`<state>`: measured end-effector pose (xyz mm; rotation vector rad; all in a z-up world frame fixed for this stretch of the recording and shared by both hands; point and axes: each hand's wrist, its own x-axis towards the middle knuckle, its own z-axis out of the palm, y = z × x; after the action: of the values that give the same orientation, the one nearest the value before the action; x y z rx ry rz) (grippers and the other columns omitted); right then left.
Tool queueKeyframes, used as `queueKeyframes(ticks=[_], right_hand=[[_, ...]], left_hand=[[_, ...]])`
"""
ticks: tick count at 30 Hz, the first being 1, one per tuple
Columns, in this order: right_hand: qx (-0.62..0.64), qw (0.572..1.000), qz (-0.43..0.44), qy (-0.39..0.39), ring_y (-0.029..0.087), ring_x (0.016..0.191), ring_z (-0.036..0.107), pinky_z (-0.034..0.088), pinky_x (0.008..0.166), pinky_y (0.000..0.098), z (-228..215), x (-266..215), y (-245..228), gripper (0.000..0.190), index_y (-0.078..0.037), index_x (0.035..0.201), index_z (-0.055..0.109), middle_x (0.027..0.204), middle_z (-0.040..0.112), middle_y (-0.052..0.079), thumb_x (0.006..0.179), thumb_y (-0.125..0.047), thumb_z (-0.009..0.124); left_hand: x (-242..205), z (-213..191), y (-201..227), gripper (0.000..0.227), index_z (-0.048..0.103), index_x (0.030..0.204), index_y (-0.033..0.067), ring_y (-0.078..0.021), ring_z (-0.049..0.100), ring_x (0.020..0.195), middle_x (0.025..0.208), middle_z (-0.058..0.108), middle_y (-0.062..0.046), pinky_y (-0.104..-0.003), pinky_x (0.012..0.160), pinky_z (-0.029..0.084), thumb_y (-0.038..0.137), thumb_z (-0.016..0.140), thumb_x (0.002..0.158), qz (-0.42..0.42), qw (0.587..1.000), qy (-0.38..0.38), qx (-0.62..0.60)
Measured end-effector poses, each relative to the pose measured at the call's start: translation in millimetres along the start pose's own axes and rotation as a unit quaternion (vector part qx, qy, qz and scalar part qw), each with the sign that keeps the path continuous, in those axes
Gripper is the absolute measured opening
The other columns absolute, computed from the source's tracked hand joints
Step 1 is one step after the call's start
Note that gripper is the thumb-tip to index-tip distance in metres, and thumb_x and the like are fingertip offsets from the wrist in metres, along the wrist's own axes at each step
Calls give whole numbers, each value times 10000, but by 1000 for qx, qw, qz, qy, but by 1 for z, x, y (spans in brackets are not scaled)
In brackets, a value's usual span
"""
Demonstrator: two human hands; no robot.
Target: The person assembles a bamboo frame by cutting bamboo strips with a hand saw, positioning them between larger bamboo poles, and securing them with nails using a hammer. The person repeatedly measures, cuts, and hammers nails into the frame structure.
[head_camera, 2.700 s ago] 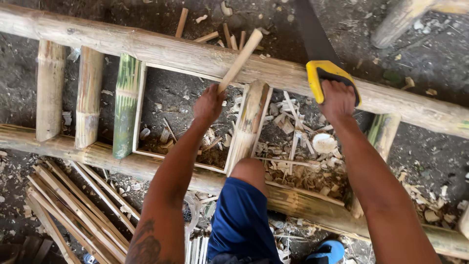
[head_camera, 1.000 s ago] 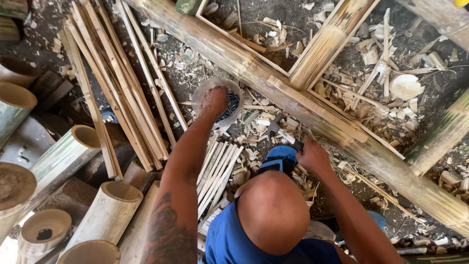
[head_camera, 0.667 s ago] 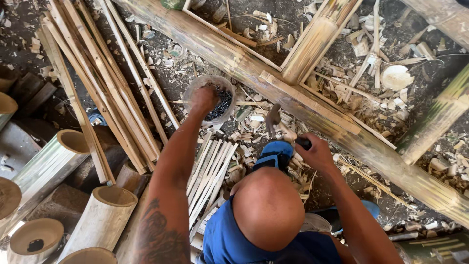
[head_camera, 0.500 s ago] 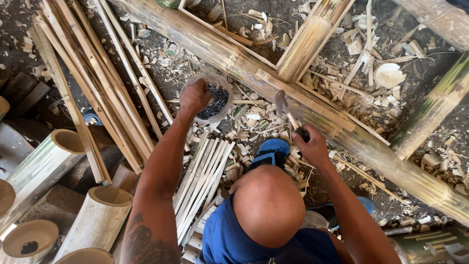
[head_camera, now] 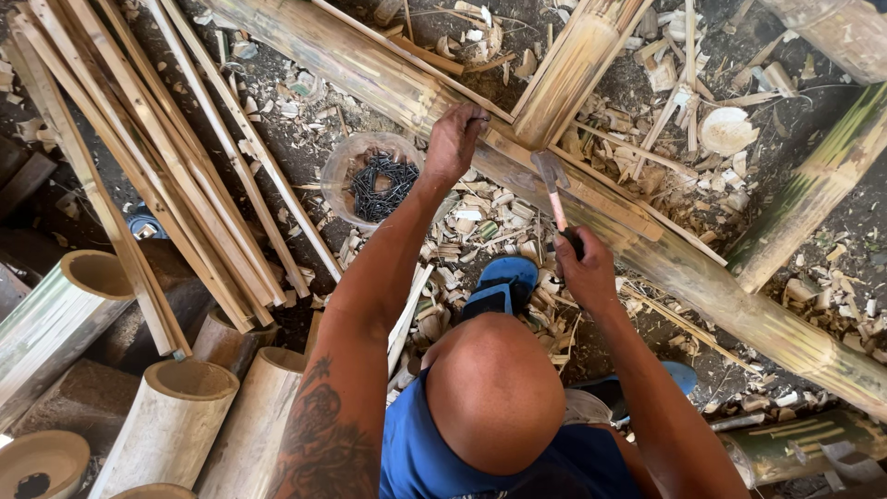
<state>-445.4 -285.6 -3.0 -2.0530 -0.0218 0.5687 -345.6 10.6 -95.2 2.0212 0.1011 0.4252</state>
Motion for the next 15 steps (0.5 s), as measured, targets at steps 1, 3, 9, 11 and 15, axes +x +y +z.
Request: queueKeyframes(ticks=[1,3,9,11,15], right_hand=[[-7,1000,-7,3,127,556,608,495,506,311,0,-1,0,361,-10,1025,608,668,627,42,1026,-372,618],[-21,1000,-20,7,136,564,623,503,515,316,-1,-1,-1,374,-2,1030,603,678,633,54,1037,-376,603],[-6,1000,-9,-4,135,620,673,545,534,318,2,7,-19,349,-21,1090,584,718,625,44,1065,-368,551],[-69,996,-53,1,171,599,661,518,532,351,4,7,-29,320,-17,1125,562,704,635,66,1088,-332,516],[-134,984,-119,19,214,590,655,513,526,391,5,6,-48,253,-20,1210,502,739,653,89,1104,-247,466]], left_hand=[[-1,1,-1,60,709,968,17,-190,715,805,925,725,-113,-322,713,637,66,676,975,-19,1000,-8,-3],[-5,0,-1,72,704,967,28,-197,719,815,938,721,-105,-326,715,638,83,667,995,-59,998,-24,-9],[-6,-5,11,57,702,985,24,-271,688,900,969,727,-118,-391,820,578,73,695,957,19,1000,-4,3],[-7,-8,15,61,708,990,21,-275,686,902,964,727,-123,-400,827,570,72,700,958,12,1000,-2,10],[-9,-8,16,69,708,1012,27,-281,692,929,990,725,-125,-399,842,571,81,692,973,1,1000,-1,3]])
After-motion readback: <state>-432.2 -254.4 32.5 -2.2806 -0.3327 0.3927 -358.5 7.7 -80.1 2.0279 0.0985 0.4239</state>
